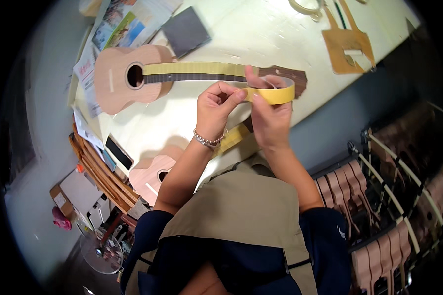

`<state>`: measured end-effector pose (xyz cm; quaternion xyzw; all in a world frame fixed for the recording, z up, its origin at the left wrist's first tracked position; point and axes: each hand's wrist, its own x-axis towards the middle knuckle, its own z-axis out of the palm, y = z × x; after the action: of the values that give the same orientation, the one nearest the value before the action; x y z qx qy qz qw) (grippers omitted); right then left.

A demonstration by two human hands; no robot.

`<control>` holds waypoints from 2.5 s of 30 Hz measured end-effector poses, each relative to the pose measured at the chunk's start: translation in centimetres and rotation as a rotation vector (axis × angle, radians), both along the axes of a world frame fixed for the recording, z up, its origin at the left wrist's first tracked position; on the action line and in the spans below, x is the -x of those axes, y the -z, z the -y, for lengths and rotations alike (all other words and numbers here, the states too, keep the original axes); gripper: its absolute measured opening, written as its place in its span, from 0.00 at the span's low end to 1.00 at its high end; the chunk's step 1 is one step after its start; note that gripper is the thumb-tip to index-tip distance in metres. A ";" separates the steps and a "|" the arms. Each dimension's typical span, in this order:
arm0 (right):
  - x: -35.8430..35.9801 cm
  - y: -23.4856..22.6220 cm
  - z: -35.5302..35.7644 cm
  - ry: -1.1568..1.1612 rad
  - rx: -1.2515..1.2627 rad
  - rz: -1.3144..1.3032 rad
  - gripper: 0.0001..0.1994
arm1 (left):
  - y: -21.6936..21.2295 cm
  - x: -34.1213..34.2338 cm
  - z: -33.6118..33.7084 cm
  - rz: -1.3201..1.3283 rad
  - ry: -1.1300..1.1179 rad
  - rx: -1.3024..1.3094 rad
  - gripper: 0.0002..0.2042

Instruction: The person applies masking tape to the fretboards of multiple unfinished acoustic guitars. They use a template and pencil to mark the guitar bodies, then place the taped guitars onto a drying rack. The process is repeated for several instruments.

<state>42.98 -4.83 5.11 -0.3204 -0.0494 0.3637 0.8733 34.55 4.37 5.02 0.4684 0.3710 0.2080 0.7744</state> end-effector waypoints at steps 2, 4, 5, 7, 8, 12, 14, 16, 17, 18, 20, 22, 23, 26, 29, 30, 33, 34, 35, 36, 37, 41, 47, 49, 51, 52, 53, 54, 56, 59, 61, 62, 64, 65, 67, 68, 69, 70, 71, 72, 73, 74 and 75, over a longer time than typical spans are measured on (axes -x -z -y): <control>-3.1 0.0 3.1 0.096 -0.478 -0.809 0.22 | -0.5 2.4 -2.3 -0.020 -0.064 -0.073 0.03; -7.9 0.5 6.4 0.054 -0.729 -0.766 0.23 | 0.0 7.0 -6.4 -0.160 -0.125 -0.329 0.05; -8.6 1.2 6.6 0.106 -0.689 -0.686 0.23 | 0.1 9.3 -9.0 -0.222 -0.191 -0.385 0.04; -8.9 2.2 6.3 0.186 -0.416 -0.388 0.23 | -1.1 10.8 -12.1 -0.466 -0.002 -0.740 0.04; -8.6 2.4 5.5 0.207 -0.190 -0.166 0.24 | -1.2 10.5 -13.3 -0.432 -0.027 -0.826 0.05; -5.2 1.3 2.5 0.111 1.188 1.632 0.20 | 1.4 11.2 -17.4 -0.479 -0.130 -1.234 0.07; -4.9 3.2 2.1 0.082 1.093 1.404 0.20 | 2.0 11.9 -18.9 -0.472 -0.083 -1.117 0.07; -4.5 3.6 1.9 0.061 1.071 1.295 0.19 | 1.8 11.9 -19.0 -0.504 -0.031 -1.055 0.08; -4.4 3.8 1.7 0.056 1.057 1.239 0.19 | 1.9 11.9 -19.0 -0.521 -0.022 -1.065 0.08; -4.1 3.6 1.5 0.047 1.041 1.161 0.19 | 2.0 12.0 -19.0 -0.535 -0.016 -1.074 0.08; -3.9 3.6 1.6 0.031 1.046 1.110 0.22 | 2.3 12.2 -19.0 -0.553 -0.006 -1.110 0.08; -3.9 3.9 1.9 0.025 1.080 1.138 0.28 | 2.4 12.3 -19.1 -0.557 0.005 -1.166 0.08; -3.8 3.8 1.8 0.025 1.090 1.144 0.31 | 2.4 12.3 -19.1 -0.555 0.000 -1.175 0.07; -3.3 2.3 0.9 0.023 1.089 1.128 0.41 | 2.6 12.5 -19.0 -0.557 0.001 -1.227 0.08; -3.1 2.0 0.8 0.007 1.112 1.176 0.44 | 2.2 12.4 -18.8 -0.538 0.001 -1.225 0.15; -3.0 1.9 0.8 0.014 1.123 1.195 0.43 | 1.0 11.8 -18.3 -0.519 -0.025 -1.164 0.17; -2.9 3.2 1.4 0.058 1.080 1.123 0.27 | 1.4 11.6 -18.0 -0.567 -0.200 -1.175 0.25; -3.2 3.7 1.7 0.074 1.092 1.179 0.27 | 1.9 11.6 -17.9 -0.597 -0.274 -1.210 0.28; -3.4 4.0 1.7 0.088 1.097 1.235 0.27 | 2.1 12.0 -17.5 -0.658 -0.151 -1.363 0.30; -3.7 4.1 1.7 0.098 1.158 1.393 0.33 | 2.0 12.3 -16.8 -0.700 -0.013 -1.507 0.31; -3.8 3.9 1.9 0.106 1.169 1.377 0.36 | 2.4 12.3 -15.7 -0.717 0.128 -1.639 0.32; -2.9 2.4 0.3 0.144 1.110 1.008 0.41 | 3.4 12.3 -14.2 -0.840 0.246 -1.624 0.40; -3.5 4.3 0.5 0.262 1.264 1.414 0.29 | 3.9 12.3 -14.3 -0.902 0.268 -1.704 0.40; -3.5 4.2 0.4 0.282 1.289 1.474 0.25 | 3.8 12.3 -14.2 -0.908 0.270 -1.686 0.40; -3.5 4.3 0.3 0.287 1.305 1.505 0.25 | 3.9 12.3 -14.2 -0.920 0.265 -1.682 0.41; -3.6 4.4 0.3 0.288 1.307 1.526 0.26 | 3.9 12.3 -14.0 -0.947 0.258 -1.687 0.41; -3.6 4.5 0.3 0.291 1.310 1.545 0.28 | 3.8 12.2 -13.7 -0.973 0.252 -1.693 0.41; -3.6 4.6 0.4 0.288 1.313 1.536 0.30 | 3.7 11.8 -13.3 -0.992 0.250 -1.702 0.40; -3.5 4.9 0.4 0.280 1.312 1.523 0.33 | 3.4 9.6 -10.9 -0.976 0.334 -1.645 0.40; -3.1 4.7 0.4 0.178 1.339 1.444 0.37 | 3.7 4.2 -4.8 -0.754 0.500 -1.355 0.41; -3.1 4.9 0.5 0.119 1.167 1.322 0.37 | 3.1 0.4 -1.2 -0.530 0.623 -1.297 0.36; -3.2 4.9 0.5 0.088 1.082 1.261 0.38 | 3.0 0.1 -1.3 -0.423 0.651 -1.471 0.32; -3.0 5.3 0.2 0.134 0.795 1.023 0.40 | 3.3 -0.7 -1.2 -0.183 0.714 -1.817 0.25; -3.0 5.4 0.2 0.154 0.652 0.904 0.41 | 3.7 -0.2 -1.3 -0.218 0.675 -1.667 0.22; -3.1 5.6 0.3 0.149 0.655 0.979 0.41 | 4.6 1.9 -1.9 -0.282 0.614 -1.364 0.14; -3.0 5.7 0.1 0.149 0.657 0.990 0.41 | 4.8 2.2 -1.8 -0.415 0.642 -1.369 0.13; -3.0 5.7 -0.2 0.151 0.654 1.003 0.41 | 4.7 2.2 -1.8 -0.549 0.663 -1.376 0.12; -2.9 5.7 -0.3 0.169 0.650 0.988 0.39 | 4.4 2.2 -1.9 -0.684 0.682 -1.380 0.11; -2.9 5.8 -0.2 0.168 0.663 1.008 0.38 | 3.9 2.3 -1.9 -0.720 0.743 -1.324 0.11; -3.0 6.0 -0.1 0.169 0.673 1.033 0.38 | 2.5 1.9 -2.0 -0.754 0.797 -1.270 0.11; -3.2 6.1 0.0 0.169 0.683 1.057 0.37 | 1.7 1.6 -2.1 -0.787 0.851 -1.215 0.11; -3.3 6.3 0.1 0.181 0.676 1.052 0.37 | 1.7 1.3 -2.0 -0.669 0.692 -1.137 0.12; -3.2 6.4 0.1 0.187 0.668 1.046 0.36 | 1.7 1.1 -1.8 -0.555 0.533 -1.051 0.12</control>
<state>46.14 -4.96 -1.33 -0.7147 -0.3256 0.0766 0.6143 33.45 6.14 3.32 0.8970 0.2771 0.0337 0.3427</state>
